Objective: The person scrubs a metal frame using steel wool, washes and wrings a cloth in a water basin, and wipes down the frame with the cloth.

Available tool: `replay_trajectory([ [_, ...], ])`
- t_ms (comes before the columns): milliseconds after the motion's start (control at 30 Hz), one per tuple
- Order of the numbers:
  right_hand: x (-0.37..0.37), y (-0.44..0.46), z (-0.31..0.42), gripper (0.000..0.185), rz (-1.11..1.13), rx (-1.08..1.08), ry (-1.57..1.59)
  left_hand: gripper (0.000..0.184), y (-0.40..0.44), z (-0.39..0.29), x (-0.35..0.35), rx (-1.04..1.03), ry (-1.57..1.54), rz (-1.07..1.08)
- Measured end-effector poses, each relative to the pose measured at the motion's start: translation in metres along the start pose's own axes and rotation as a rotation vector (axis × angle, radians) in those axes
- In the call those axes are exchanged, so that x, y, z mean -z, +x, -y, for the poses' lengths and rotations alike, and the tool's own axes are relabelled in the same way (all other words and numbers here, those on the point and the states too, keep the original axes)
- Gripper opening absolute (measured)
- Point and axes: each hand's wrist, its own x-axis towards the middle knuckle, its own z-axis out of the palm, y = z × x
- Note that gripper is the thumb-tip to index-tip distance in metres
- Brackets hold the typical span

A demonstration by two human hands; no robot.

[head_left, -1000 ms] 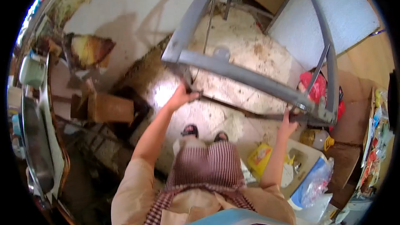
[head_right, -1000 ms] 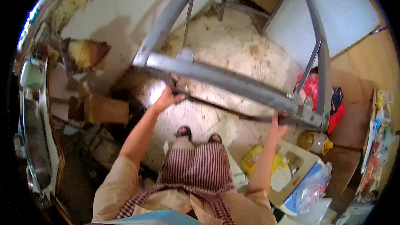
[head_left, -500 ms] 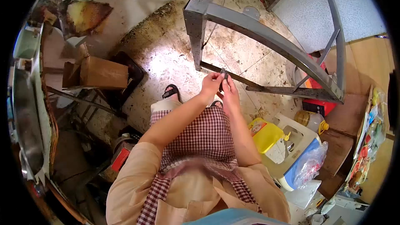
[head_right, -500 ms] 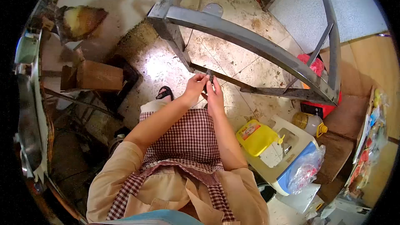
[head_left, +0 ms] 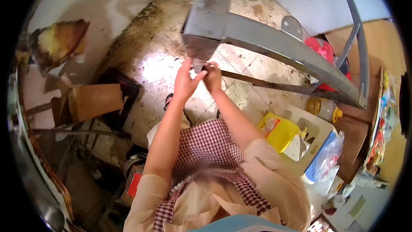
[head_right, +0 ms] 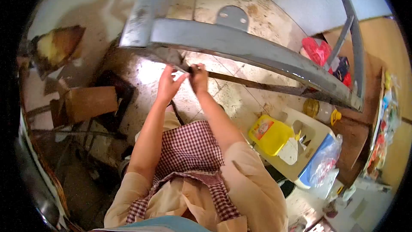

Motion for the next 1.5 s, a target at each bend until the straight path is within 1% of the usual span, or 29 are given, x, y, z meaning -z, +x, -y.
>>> replay_trajectory([
  [67, 0.019, 0.005, 0.030, 0.030, 0.135, -0.081, -0.133, 0.043, -0.001, 0.001, -0.007, -0.032, 0.090, -0.053],
  [100, 0.027, 0.005, 0.030, 0.033, 0.184, -0.072, -0.144, 0.038, 0.000, 0.001, -0.007, -0.080, 0.209, -0.071],
  [200, 0.055, -0.016, -0.020, 0.029, 0.222, 0.017, -0.276, 0.035, 0.002, 0.008, -0.007, -0.059, 0.283, -0.036],
  [233, 0.075, -0.027, -0.041, 0.026, 0.199, 0.034, -0.410, 0.034, 0.002, 0.005, -0.006, -0.069, 0.273, -0.027],
  [267, 0.115, -0.022, -0.027, 0.026, 0.295, -0.290, -0.445, 0.034, 0.003, 0.000, -0.005, -0.077, 0.253, -0.033],
  [300, 0.126, -0.042, -0.084, 0.027, 0.148, -0.065, -0.554, 0.034, 0.003, -0.006, -0.004, -0.075, 0.256, -0.032],
  [367, 0.184, -0.046, -0.095, 0.030, 0.086, -0.354, -0.545, 0.032, 0.001, -0.009, -0.003, -0.063, 0.280, -0.017],
  [467, 0.196, -0.059, -0.123, 0.029, 0.113, -0.339, -0.865, 0.029, 0.004, -0.007, -0.005, -0.049, 0.321, -0.020],
  [533, 0.180, -0.052, -0.112, 0.032, 0.023, -0.393, -0.837, 0.027, 0.003, 0.001, -0.008, -0.036, 0.343, -0.052],
  [567, 0.175, -0.050, -0.109, 0.033, -0.009, -0.418, -0.826, 0.027, 0.004, 0.007, -0.010, -0.101, 0.328, -0.090],
  [600, 0.174, -0.055, -0.107, 0.034, -0.035, -0.453, -0.815, 0.028, 0.004, 0.003, -0.010, -0.089, 0.294, -0.089],
  [667, 0.182, -0.085, -0.125, 0.034, -0.101, -0.688, -0.548, 0.029, 0.003, -0.008, -0.010, -0.060, 0.216, -0.086],
  [733, 0.198, -0.150, -0.177, 0.032, 0.032, -0.450, -0.837, 0.029, 0.004, 0.004, -0.010, 0.004, 0.394, -0.024],
  [767, 0.206, -0.182, -0.203, 0.030, 0.072, -0.322, -0.985, 0.029, 0.006, 0.007, -0.010, -0.073, 0.307, -0.064],
  [800, 0.225, -0.161, -0.156, 0.030, -0.011, -0.290, -0.936, 0.029, 0.008, 0.009, -0.012, -0.142, 0.223, -0.107],
  [867, 0.266, -0.109, -0.047, 0.029, -0.169, -0.213, -0.834, 0.029, 0.003, 0.001, -0.007, -0.095, 0.262, -0.065],
  [933, 0.297, -0.060, 0.002, 0.032, -0.253, -0.101, -0.974, 0.029, 0.004, -0.009, -0.006, -0.036, 0.306, -0.044],
  [967, 0.306, -0.045, 0.008, 0.032, -0.251, -0.134, -1.033, 0.030, 0.005, -0.009, -0.006, -0.039, 0.254, -0.024],
  [1033, 0.322, -0.023, 0.010, 0.033, -0.249, -0.196, -1.153, 0.030, 0.007, -0.008, -0.005, -0.025, 0.298, 0.005],
  [1067, 0.315, -0.026, -0.007, 0.033, -0.160, -0.182, -1.228, 0.029, 0.006, -0.005, -0.006, -0.014, 0.323, 0.023],
  [1133, 0.282, -0.049, -0.067, 0.034, 0.021, -0.153, -1.370, 0.028, 0.007, 0.002, -0.011, -0.092, 0.277, -0.035],
  [1200, 0.241, -0.069, -0.099, 0.039, 0.131, -0.223, -1.267, 0.028, 0.006, 0.003, -0.010, -0.140, 0.263, -0.053],
  [1233, 0.232, -0.065, -0.100, 0.042, 0.179, -0.251, -1.218, 0.028, 0.007, 0.002, -0.010, -0.151, 0.265, -0.055],
  [1267, 0.239, -0.068, -0.100, 0.042, 0.121, -0.236, -1.219, 0.028, 0.006, 0.001, -0.009, -0.156, 0.269, -0.048],
  [1333, 0.276, -0.050, -0.070, 0.041, 0.020, -0.174, -1.222, 0.029, 0.007, -0.001, -0.009, -0.089, 0.379, -0.025],
  [1367, 0.293, -0.043, -0.049, 0.037, -0.053, -0.130, -1.214, 0.029, 0.004, -0.001, -0.008, -0.045, 0.434, -0.007],
  [1433, 0.317, -0.030, -0.017, 0.030, -0.219, -0.050, -1.192, 0.030, 0.007, -0.004, -0.008, -0.024, 0.383, 0.024],
  [1467, 0.307, -0.037, -0.034, 0.032, -0.119, -0.087, -1.233, 0.031, 0.007, -0.005, -0.007, -0.015, 0.365, 0.040],
  [1500, 0.286, -0.051, -0.069, 0.034, -0.024, -0.122, -1.270, 0.032, 0.006, -0.005, -0.009, -0.051, 0.293, 0.000],
])
